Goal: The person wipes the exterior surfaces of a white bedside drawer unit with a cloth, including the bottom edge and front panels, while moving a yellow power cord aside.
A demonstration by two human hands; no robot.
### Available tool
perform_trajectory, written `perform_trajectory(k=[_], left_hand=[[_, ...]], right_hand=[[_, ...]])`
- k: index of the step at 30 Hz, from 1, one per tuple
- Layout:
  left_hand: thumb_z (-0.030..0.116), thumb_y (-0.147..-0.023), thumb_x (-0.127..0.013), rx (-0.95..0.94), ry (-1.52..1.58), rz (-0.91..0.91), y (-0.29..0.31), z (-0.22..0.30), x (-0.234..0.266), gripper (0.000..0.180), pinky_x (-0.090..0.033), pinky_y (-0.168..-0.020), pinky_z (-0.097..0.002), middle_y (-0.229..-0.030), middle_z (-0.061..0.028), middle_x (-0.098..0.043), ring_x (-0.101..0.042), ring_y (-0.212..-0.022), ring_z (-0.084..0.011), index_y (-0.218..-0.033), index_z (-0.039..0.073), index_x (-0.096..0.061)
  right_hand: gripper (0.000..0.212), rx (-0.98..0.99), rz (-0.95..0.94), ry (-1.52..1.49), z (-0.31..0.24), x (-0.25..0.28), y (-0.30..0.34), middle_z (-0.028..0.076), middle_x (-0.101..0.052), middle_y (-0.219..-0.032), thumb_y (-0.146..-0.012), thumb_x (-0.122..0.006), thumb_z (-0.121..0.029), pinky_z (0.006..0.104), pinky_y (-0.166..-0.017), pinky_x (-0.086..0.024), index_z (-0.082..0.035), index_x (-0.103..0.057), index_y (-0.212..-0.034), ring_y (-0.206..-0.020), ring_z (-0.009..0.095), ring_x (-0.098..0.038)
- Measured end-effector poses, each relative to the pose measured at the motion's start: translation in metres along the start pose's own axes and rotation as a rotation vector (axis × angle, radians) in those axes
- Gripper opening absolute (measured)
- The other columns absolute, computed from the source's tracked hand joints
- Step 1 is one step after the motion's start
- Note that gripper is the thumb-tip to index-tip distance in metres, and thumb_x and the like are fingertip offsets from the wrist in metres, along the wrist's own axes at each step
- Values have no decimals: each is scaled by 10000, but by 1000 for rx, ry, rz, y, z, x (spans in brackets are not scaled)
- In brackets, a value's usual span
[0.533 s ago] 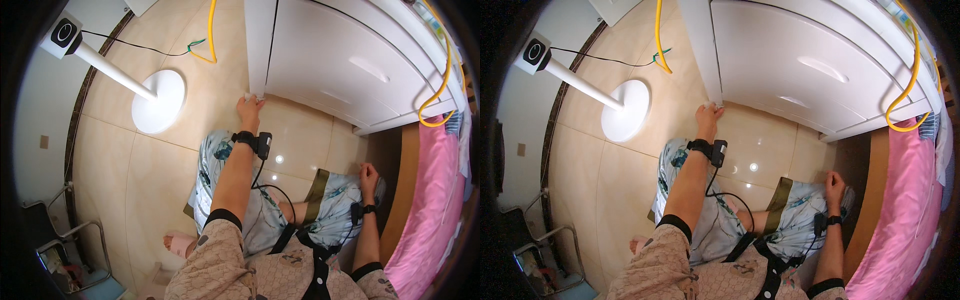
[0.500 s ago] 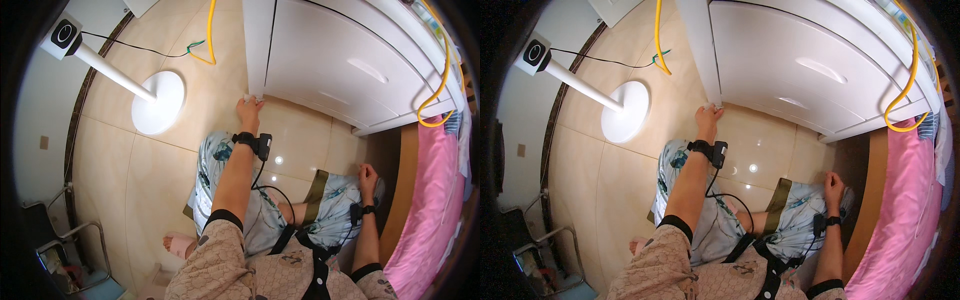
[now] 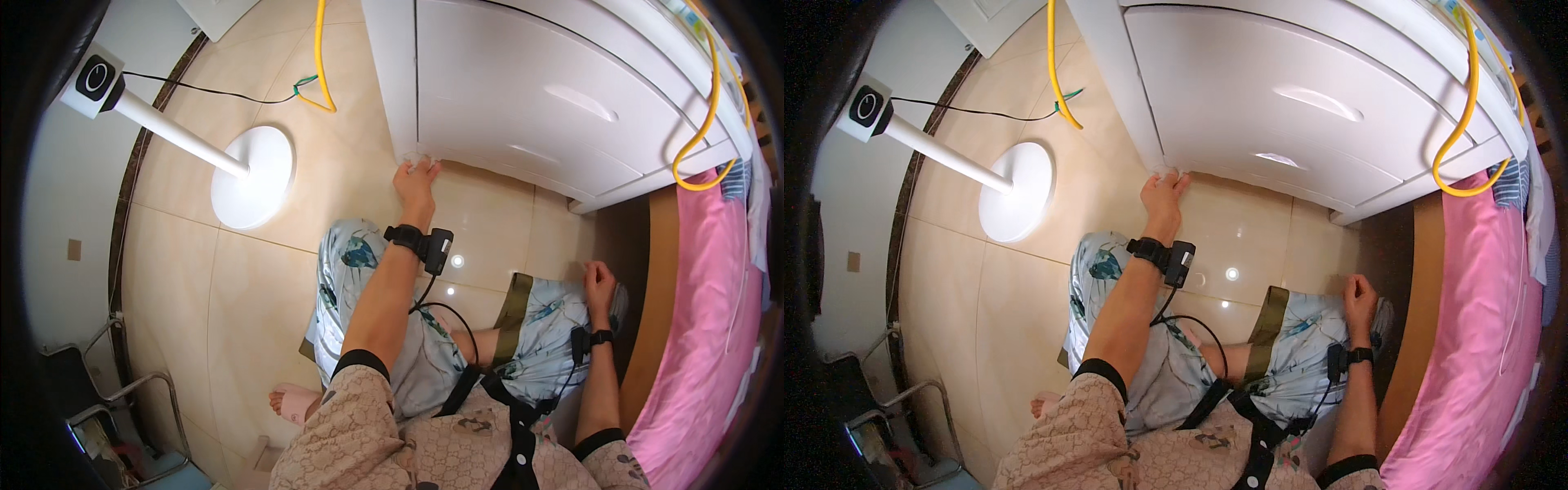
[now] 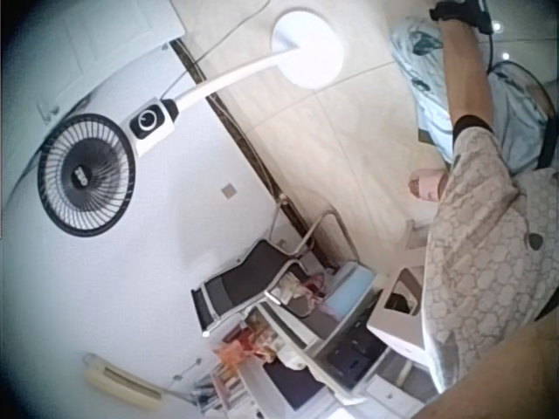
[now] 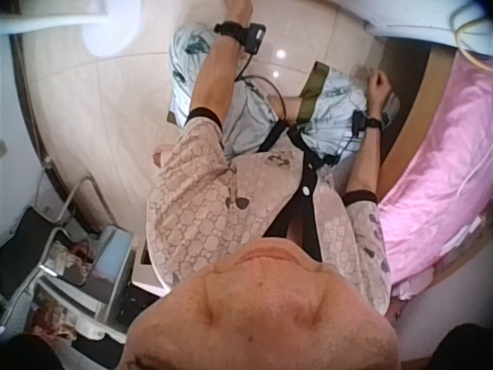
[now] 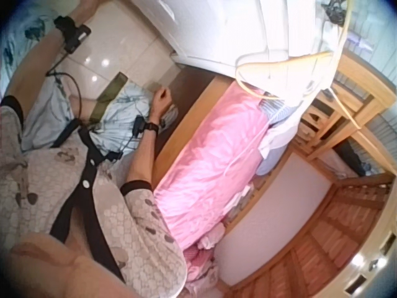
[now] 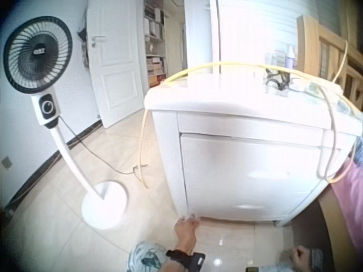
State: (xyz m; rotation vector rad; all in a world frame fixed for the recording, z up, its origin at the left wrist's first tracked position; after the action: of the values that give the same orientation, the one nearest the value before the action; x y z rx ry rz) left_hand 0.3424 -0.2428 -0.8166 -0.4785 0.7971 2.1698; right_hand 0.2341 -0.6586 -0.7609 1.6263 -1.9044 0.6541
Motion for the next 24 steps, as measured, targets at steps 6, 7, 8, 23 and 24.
perform_trajectory(k=[6,7,8,23,24], left_hand=[[-25,-816,-572,-86,-13,44,12,4,-7,129,-558,-682,-288,-876,-128,-573,-613,-744,-223,-917,-56,-499],[-15,-826,-566,-161,-10,58,15,7,-10,129,-557,-681,-283,-890,-138,-578,-616,-736,-211,-925,-72,-505],[-15,-826,-566,-160,-12,58,18,8,-12,129,-557,-681,-283,-890,-138,-578,-616,-736,-211,-925,-72,-505],[26,-831,-590,-122,-14,-8,24,5,-21,183,-523,-663,-260,-836,-102,-601,-644,-718,-209,-967,-90,-556],[24,-828,-593,-143,17,-4,20,9,-18,176,-522,-660,-259,-836,-101,-599,-644,-723,-215,-966,-77,-551]], right_hand=[[214,-33,-13,-51,1,-1,-1,24,-544,-631,-898,-494,-169,248,-536,-393,6,-603,-843,-575,90,-488],[215,-2,-13,-30,2,-1,-2,21,-546,-632,-899,-492,-172,246,-535,-391,6,-601,-844,-574,91,-487],[215,-4,-13,-30,3,-1,-2,21,-546,-632,-899,-492,-172,246,-535,-391,6,-601,-844,-574,91,-487],[202,-65,-8,-11,-4,1,1,26,-546,-623,-893,-494,-157,248,-549,-401,4,-614,-868,-599,90,-510],[201,-42,-4,-26,-10,0,1,27,-542,-621,-892,-495,-154,250,-550,-403,6,-615,-871,-596,92,-508]])
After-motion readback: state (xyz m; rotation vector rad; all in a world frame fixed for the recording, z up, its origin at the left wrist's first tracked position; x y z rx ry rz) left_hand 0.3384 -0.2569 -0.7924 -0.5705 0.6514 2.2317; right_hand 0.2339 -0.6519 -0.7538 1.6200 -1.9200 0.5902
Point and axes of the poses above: each hand's wrist, its own y-axis away from the middle knuckle, its own x-axis out of the back of the hand, z = x × y, the point moved 3 cm from there along -y, towards the middle knuckle
